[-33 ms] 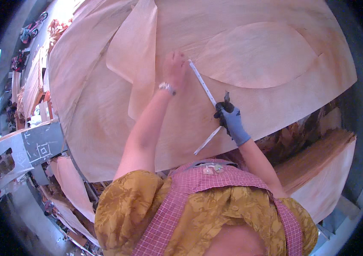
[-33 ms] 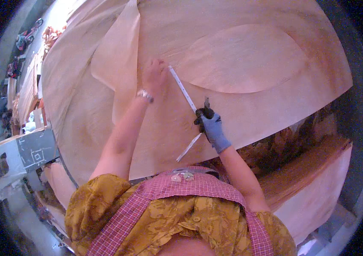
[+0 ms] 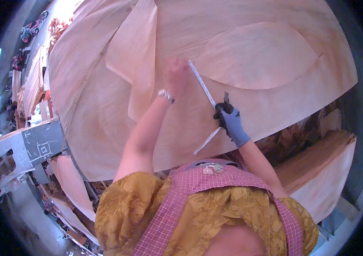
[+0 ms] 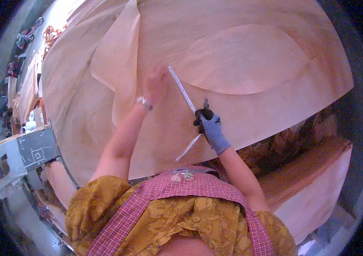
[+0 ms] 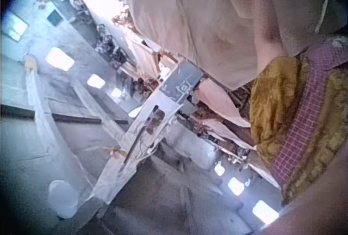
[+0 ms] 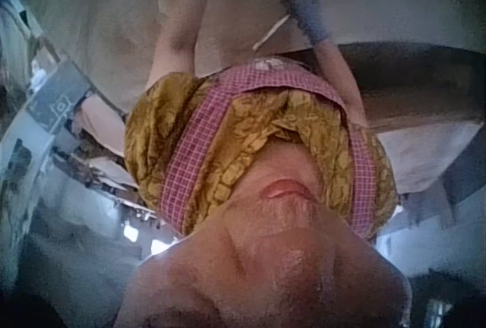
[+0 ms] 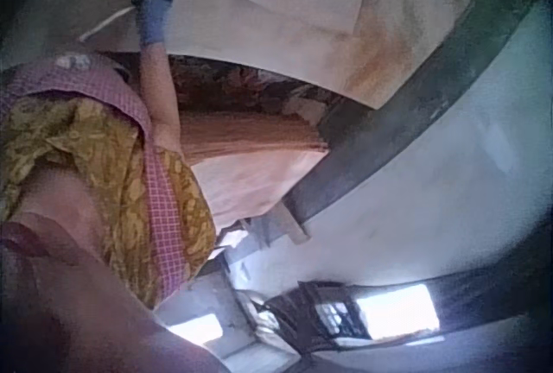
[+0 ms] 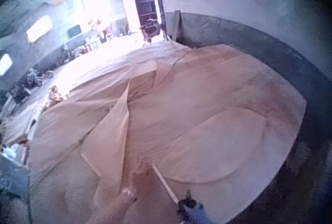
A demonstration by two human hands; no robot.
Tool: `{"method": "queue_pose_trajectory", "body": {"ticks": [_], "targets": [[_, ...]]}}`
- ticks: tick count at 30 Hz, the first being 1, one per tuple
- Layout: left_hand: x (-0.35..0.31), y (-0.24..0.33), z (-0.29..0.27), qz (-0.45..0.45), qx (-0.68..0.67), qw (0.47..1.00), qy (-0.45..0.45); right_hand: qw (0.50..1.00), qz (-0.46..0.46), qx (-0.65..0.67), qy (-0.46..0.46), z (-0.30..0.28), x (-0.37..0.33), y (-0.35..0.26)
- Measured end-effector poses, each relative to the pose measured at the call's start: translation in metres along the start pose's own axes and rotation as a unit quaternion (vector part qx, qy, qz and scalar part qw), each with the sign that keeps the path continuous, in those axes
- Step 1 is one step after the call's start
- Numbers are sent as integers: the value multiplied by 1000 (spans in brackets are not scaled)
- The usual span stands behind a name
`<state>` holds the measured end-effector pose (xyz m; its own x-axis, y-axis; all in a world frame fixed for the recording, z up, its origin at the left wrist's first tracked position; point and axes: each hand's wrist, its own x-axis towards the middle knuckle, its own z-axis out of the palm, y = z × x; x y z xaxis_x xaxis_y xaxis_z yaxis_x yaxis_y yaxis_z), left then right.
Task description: The person pushes wood shavings aside with a long stick, aligns thin wood veneer sheets on a table, applies strips of adhesive tape to the seams, and cuts the tape with a utility knife.
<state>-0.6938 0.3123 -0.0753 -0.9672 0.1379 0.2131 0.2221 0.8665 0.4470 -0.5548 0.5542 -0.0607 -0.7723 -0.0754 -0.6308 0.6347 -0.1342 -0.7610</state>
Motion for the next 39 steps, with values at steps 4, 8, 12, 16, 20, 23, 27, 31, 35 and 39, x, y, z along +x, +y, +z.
{"method": "queue_pose_trajectory", "body": {"ticks": [4, 8, 12, 16, 20, 23, 27, 31, 35, 39], "targets": [[-41, 31, 6, 122, 35, 992, -23, 996, -10, -86, -29, -12, -6, -31], [-41, 46, -1, 111, 102, 988, -43, 973, -100, -207, 18, -80, 22, -76], [-25, 65, 5, 46, 55, 996, -42, 986, -78, -135, 58, -178, 14, -121], [-17, 151, 60, 34, 102, 994, -11, 993, 31, -59, 98, -289, 1, -102], [-6, 293, 118, 165, 53, 981, -92, 996, 67, -45, 48, -326, -4, -102], [10, 347, 126, 155, 28, 978, -140, 998, 48, -40, 17, -344, 2, -99], [5, 359, 149, 119, 67, 979, -153, 991, 18, -126, -47, -356, 9, -116], [7, 366, 149, 128, 113, 973, -154, 754, -282, -591, 48, -392, 40, -134], [26, 379, 147, 91, 98, 966, -221, 931, -257, -249, 70, -447, 89, -185], [103, 421, 179, 127, 40, 975, -179, 991, -88, -43, 87, -501, 120, -201]]}}
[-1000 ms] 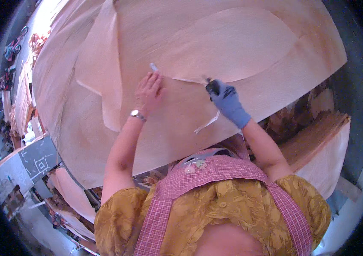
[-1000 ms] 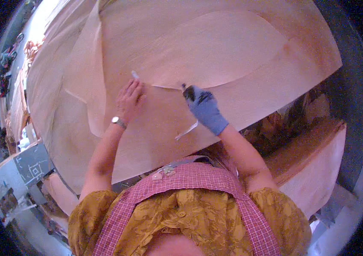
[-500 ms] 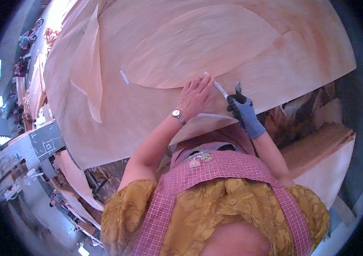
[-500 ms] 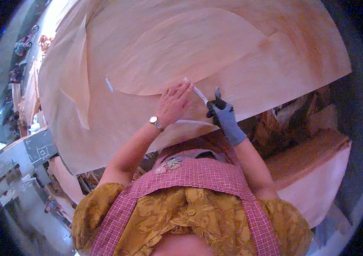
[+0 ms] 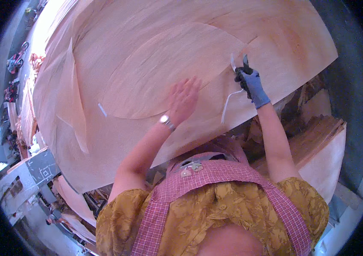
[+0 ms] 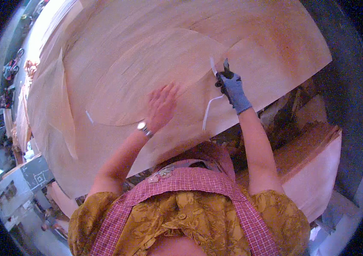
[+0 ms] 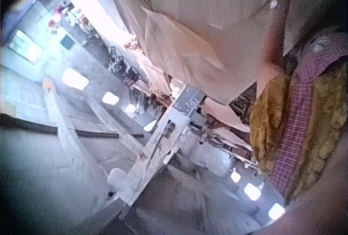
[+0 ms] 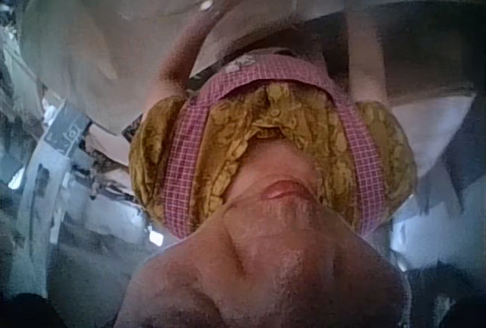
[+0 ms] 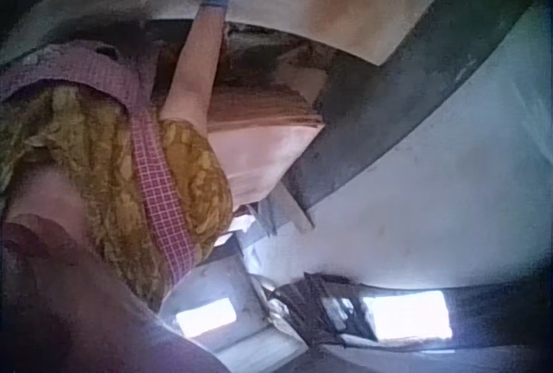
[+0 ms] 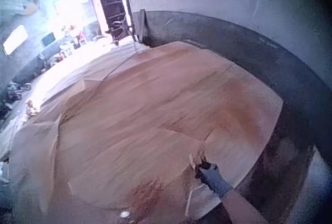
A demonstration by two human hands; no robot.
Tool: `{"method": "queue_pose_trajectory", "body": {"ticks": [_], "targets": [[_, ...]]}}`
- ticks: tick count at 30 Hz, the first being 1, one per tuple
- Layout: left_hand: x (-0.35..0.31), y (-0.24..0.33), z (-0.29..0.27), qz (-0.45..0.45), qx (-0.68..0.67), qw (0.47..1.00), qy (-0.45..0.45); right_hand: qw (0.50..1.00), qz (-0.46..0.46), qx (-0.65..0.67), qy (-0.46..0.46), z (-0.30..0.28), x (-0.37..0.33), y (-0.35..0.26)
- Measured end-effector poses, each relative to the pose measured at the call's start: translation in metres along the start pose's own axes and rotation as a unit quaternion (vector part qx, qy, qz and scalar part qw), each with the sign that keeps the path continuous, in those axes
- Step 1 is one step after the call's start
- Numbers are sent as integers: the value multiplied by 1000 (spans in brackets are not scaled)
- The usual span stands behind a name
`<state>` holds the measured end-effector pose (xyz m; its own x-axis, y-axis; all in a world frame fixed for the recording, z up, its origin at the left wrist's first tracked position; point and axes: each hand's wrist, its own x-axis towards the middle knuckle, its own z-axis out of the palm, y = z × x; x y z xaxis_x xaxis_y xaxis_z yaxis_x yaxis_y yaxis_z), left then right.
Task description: The person pushes wood shavings aside with a long stick, aligns thin wood veneer sheets on a table, applies strips of adhesive tape to the seams, and cuts the tape with a utility knife.
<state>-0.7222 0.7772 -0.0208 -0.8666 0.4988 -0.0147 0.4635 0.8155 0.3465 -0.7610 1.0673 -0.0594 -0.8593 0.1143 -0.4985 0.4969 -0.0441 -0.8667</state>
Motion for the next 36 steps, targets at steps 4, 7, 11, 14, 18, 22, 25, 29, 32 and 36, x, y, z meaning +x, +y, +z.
{"method": "queue_pose_trajectory", "body": {"ticks": [4, 7, 11, 14, 18, 22, 25, 29, 32, 36], "targets": [[89, 28, 45, 135, 37, 983, 116, 999, 28, -6, 15, 3, 2, 0], [114, 41, 57, 141, 27, 986, 85, 918, -207, -328, 82, -9, 9, 8], [118, 33, 57, 149, 7, 988, 46, 809, -176, -547, 121, -33, 22, -17], [143, 46, 21, 100, -25, 991, -87, 919, -230, -306, 97, -49, 56, -33], [187, 54, 45, 99, -160, 972, 142, 963, -93, -245, 60, -47, 103, -55], [209, 67, 68, 85, -34, 994, 62, 871, -110, -452, 160, -73, 117, -18], [200, 67, 65, 107, 6, 992, 60, 932, -55, -340, 110, -78, 79, -19], [202, 64, 74, 111, 13, 992, 56, 966, -29, -199, 164, -41, 22, -36], [205, 54, 57, 130, -101, 985, 43, 940, -138, -255, 179, -35, 25, -62], [168, -33, 48, 48, -172, 967, 182, 979, -105, -175, -32, 49, 58, -127]]}}
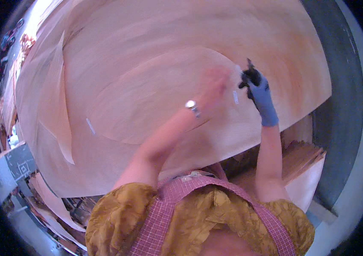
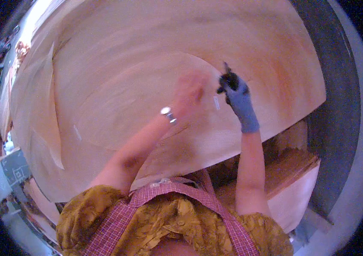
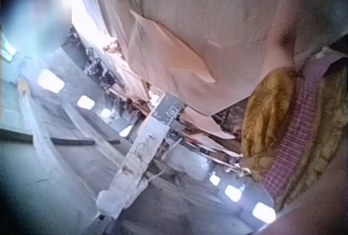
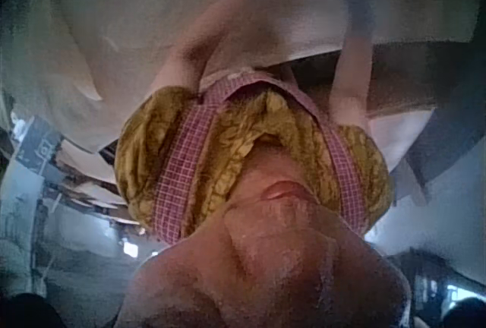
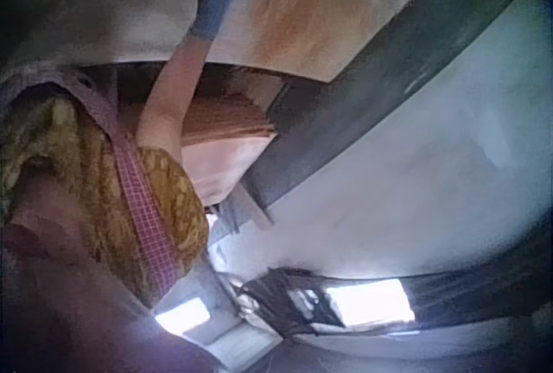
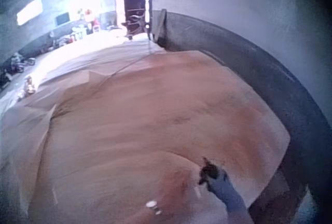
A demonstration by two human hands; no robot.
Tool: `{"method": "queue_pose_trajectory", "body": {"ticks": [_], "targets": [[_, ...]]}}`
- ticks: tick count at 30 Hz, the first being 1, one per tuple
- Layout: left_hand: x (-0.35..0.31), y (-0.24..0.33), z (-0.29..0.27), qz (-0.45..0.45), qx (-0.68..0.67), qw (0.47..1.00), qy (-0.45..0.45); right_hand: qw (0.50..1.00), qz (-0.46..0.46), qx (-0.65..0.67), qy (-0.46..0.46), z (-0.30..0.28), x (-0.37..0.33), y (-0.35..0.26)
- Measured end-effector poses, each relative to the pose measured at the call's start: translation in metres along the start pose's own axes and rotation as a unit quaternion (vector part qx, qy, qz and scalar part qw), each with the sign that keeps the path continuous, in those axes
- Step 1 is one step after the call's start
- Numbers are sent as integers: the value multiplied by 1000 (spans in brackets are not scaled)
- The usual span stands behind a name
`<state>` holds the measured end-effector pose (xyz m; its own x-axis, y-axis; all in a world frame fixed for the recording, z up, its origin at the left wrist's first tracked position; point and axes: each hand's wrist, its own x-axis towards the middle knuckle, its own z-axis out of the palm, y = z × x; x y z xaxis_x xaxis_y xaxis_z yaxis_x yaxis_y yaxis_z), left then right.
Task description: The person pushes wood shavings aside with a long stick, aligns thin wood veneer sheets on a table, applies strips of adhesive tape to the seams, and cuts the tape with a utility knife.
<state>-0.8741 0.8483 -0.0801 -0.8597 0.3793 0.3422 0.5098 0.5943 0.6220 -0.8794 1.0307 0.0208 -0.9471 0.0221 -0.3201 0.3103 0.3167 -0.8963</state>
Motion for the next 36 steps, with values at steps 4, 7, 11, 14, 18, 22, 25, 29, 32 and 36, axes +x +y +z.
{"method": "queue_pose_trajectory", "body": {"ticks": [4, 7, 11, 14, 18, 22, 25, 29, 32, 36], "targets": [[-30, -51, -67, -179, 66, 976, 105, 987, -29, 10, -159, 95, 87, -31], [-16, -60, -87, -190, 96, 973, 84, 978, -102, -162, -88, 149, 146, -17], [2, -67, -91, -136, 163, 977, 8, 885, -132, -447, -4, 137, 165, 5], [-2, -83, -85, -137, 219, 966, -26, 968, 10, -205, -145, 115, 143, 7], [0, -86, -74, -141, 194, 971, -11, 997, 12, -70, -29, 127, 87, 6], [-18, -95, -93, -100, 108, 988, 47, 997, 23, -42, -60, 146, 53, -48], [-75, -104, -122, -186, 138, 963, 140, 985, -18, -17, -172, 190, 47, -74], [-130, -108, -177, -341, 163, 895, 237, 948, -55, -3, -315, 291, 75, -86], [-127, -121, -186, -278, 252, 913, 158, 886, -244, -367, -143, 333, 109, -53], [-133, -120, -190, -261, 312, 911, 68, 866, -230, -395, -202, 313, 102, -58]]}}
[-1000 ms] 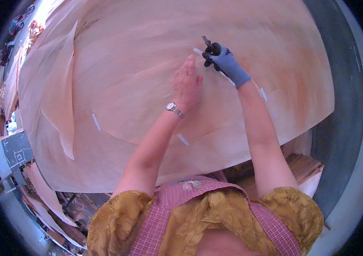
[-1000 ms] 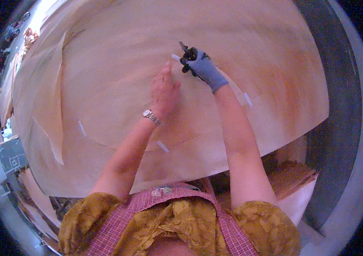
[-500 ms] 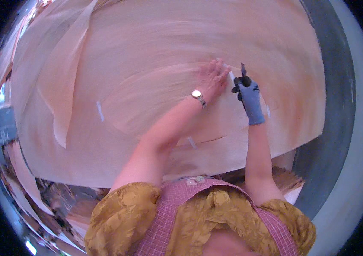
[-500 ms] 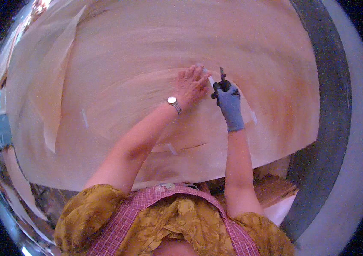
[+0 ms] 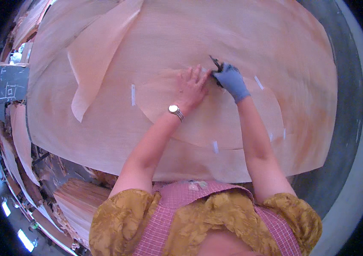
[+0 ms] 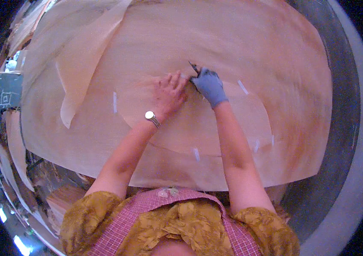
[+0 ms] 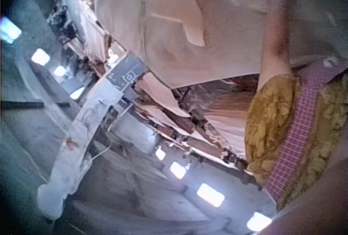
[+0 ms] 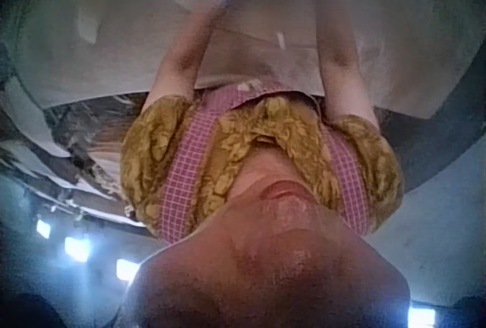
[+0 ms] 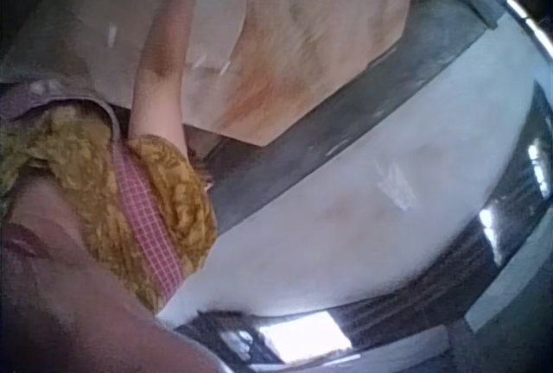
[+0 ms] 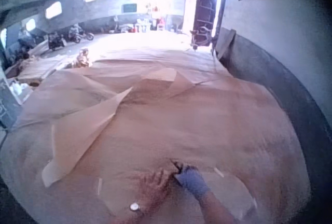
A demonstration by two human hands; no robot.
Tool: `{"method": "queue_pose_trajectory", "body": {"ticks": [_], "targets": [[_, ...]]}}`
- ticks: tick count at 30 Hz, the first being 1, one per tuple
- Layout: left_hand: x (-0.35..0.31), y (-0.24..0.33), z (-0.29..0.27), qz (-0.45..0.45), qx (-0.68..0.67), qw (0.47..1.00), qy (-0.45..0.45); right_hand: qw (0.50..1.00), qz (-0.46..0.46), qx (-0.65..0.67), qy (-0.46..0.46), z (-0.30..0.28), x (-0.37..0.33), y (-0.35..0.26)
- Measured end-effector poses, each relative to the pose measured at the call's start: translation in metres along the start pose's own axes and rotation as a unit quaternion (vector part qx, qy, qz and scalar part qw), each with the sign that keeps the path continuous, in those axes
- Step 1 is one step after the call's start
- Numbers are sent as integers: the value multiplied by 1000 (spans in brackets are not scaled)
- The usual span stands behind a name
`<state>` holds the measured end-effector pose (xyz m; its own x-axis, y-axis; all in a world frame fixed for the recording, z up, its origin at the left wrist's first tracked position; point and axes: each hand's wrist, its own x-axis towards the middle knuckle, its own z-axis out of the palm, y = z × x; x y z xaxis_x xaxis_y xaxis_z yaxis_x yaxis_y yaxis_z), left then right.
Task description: The person pushes wood shavings aside with a long stick, aligns thin wood veneer sheets on a table, applies strips of adhesive tape to the seams, and cuts the tape with a utility knife.
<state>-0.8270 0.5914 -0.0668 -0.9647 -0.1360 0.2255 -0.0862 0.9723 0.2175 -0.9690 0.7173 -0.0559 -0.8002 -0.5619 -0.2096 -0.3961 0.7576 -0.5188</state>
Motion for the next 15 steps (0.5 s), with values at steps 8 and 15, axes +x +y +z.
{"method": "queue_pose_trajectory", "body": {"ticks": [8, 15], "targets": [[2, 4, 48, -18, -110, 990, 82, 933, 90, 348, 27, 8, -76, -16], [-1, 10, 14, -44, -35, 996, -68, 909, -165, 346, -164, -13, -183, -154]]}}
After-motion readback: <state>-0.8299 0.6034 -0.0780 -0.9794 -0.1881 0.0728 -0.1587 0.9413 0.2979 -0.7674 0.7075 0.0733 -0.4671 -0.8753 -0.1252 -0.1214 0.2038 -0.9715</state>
